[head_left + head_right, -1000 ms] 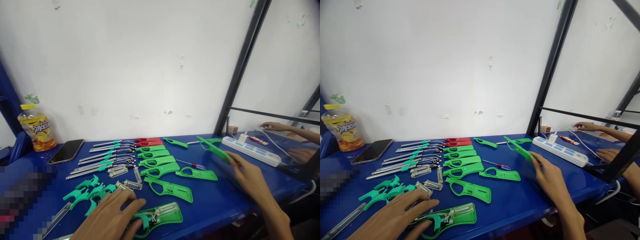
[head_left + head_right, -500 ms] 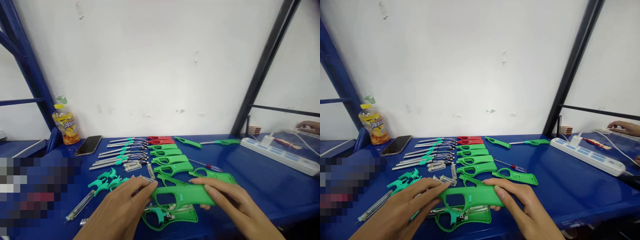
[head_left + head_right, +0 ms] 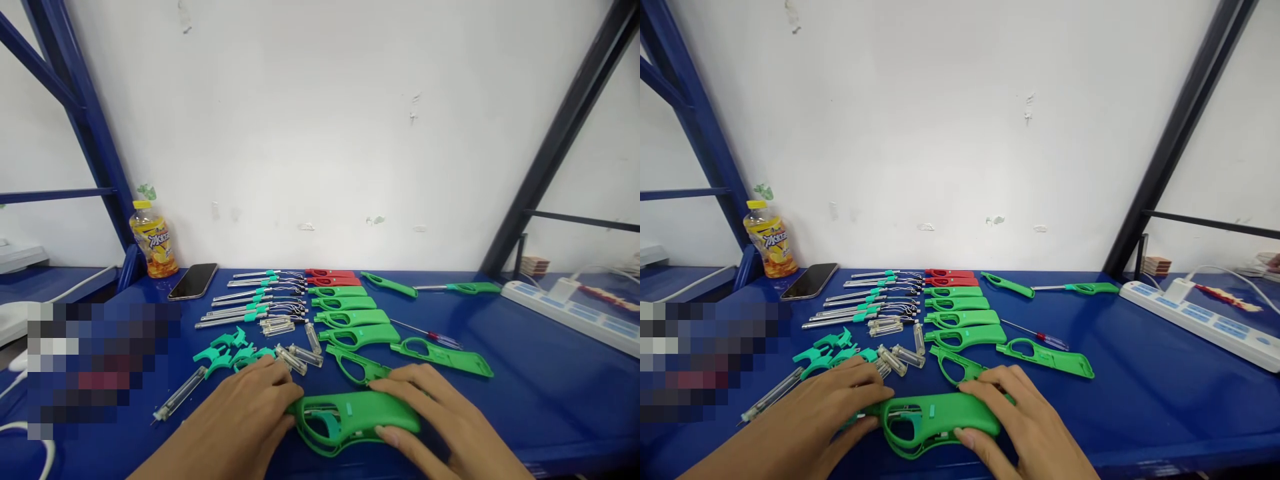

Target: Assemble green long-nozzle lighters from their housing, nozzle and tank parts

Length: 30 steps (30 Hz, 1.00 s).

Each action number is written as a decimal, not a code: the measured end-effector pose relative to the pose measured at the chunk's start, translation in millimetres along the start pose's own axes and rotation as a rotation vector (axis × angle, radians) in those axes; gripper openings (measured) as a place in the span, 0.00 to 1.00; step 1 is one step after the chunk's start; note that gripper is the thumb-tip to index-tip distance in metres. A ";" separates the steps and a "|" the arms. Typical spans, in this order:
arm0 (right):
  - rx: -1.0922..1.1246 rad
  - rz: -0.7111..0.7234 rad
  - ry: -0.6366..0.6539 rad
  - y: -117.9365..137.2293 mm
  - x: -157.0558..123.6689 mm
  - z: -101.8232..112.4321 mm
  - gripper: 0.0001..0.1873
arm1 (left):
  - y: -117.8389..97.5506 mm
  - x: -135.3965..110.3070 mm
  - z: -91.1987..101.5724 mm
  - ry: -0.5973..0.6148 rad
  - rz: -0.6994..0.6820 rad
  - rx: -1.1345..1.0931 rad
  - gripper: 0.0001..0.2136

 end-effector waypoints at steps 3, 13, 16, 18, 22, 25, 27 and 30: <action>-0.028 0.008 0.062 -2.9 -3.3 -10.3 0.17 | 4.4 2.8 -7.6 0.019 0.021 -0.049 0.12; -0.064 -0.026 0.211 -8.1 -6.0 -30.5 0.19 | 17.8 -3.2 -31.3 0.039 0.031 -0.106 0.15; -0.081 -0.035 0.237 -9.5 -6.8 -33.4 0.19 | 18.2 -2.8 -31.6 0.052 0.040 -0.105 0.15; -0.096 -0.031 0.242 -9.9 -8.4 -34.3 0.20 | 15.8 -1.0 -29.8 0.068 0.038 -0.097 0.14; -0.130 -0.006 0.224 -9.7 -10.6 -33.7 0.21 | 15.1 1.3 -27.2 0.049 0.030 -0.115 0.12; -0.146 0.007 0.221 -10.2 -11.7 -32.9 0.21 | 20.7 -0.9 -35.0 0.037 0.002 -0.184 0.10; -0.147 0.011 0.243 -11.0 -13.7 -33.9 0.21 | 25.0 -3.4 -42.2 0.039 -0.024 -0.236 0.09; -0.149 0.009 0.265 -13.2 -17.7 -33.9 0.21 | 30.0 -6.0 -49.3 0.052 -0.032 -0.272 0.09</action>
Point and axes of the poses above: each hand's wrist, its own x-axis towards the middle knuckle, its own z-axis out of the back of the hand, y = z × x, the point moved 10 cm from there along x, towards the middle knuckle, and after that the axes turned 1 degree about -y, right-handed, at the moved point
